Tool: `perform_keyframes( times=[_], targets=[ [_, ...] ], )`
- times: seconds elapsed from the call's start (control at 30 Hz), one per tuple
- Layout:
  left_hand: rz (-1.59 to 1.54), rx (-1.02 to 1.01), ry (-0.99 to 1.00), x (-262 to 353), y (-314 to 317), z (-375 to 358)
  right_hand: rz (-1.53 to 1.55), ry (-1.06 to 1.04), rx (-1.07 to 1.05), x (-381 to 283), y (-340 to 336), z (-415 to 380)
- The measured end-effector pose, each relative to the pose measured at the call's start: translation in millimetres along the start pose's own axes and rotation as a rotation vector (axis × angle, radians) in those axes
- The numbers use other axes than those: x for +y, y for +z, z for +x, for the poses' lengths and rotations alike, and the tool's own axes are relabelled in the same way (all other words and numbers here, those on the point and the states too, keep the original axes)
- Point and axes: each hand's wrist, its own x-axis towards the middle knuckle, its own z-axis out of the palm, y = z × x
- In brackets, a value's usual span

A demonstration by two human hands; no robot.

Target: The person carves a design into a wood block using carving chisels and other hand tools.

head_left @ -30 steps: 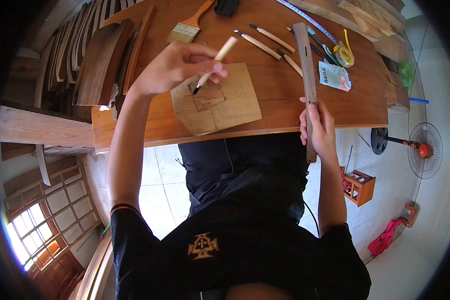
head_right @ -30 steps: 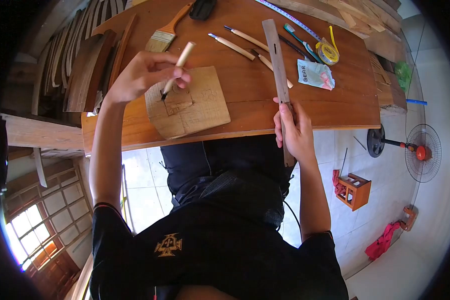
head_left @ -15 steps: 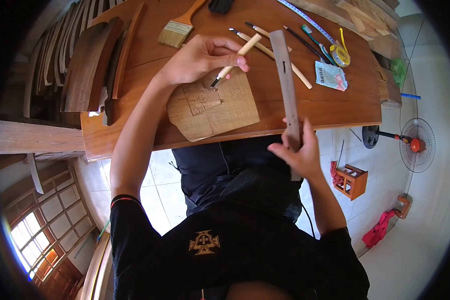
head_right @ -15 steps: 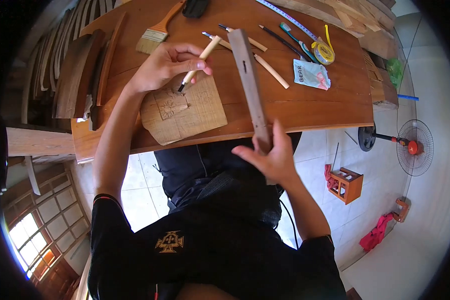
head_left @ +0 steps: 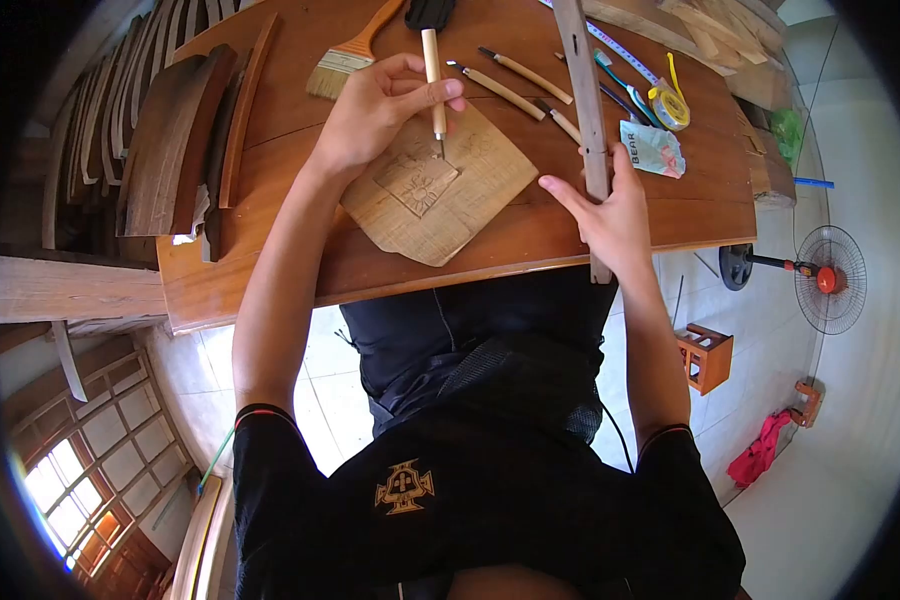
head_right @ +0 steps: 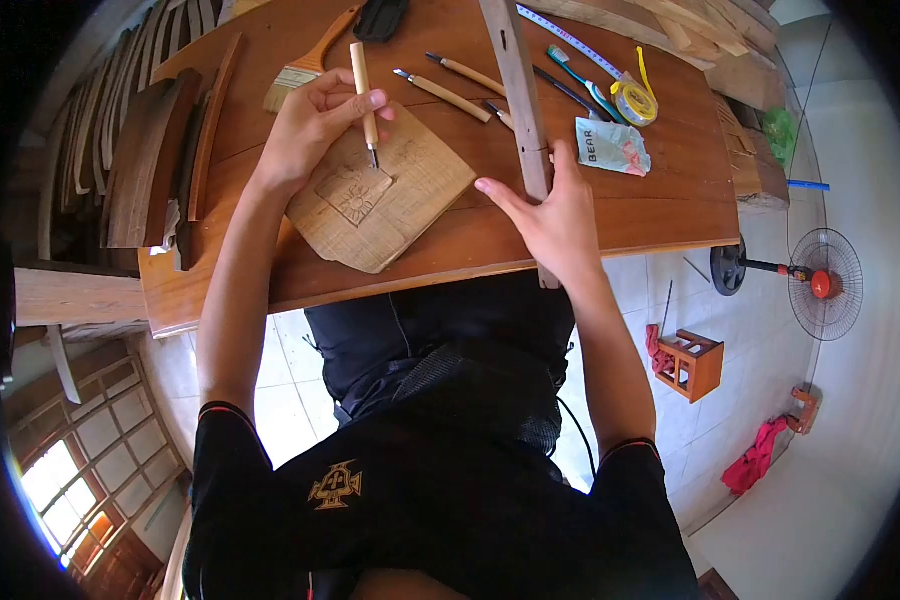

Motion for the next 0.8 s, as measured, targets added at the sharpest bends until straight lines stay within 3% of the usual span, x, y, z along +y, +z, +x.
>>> perform_keyframes(
  times=[0.1,0.13,0.23,0.5,0.8],
  targets=[
    [-0.062,-0.060,0.015,0,0,0,0.289,0.124,-0.175,1,-5,-3],
    [-0.083,-0.082,0.018,1,0,1,0.380,0.054,-0.157,5,2,-5],
    [-0.086,-0.085,0.025,3,0,0,0.450,0.106,-0.242,11,4,-7],
    [-0.018,0.143,0.060,32,17,-11,0.817,0.024,-0.124,-26,8,-6],
    [-0.012,0.264,0.060,53,39,-22,0.715,-0.305,-0.051,-49,37,-7]
  ],
)
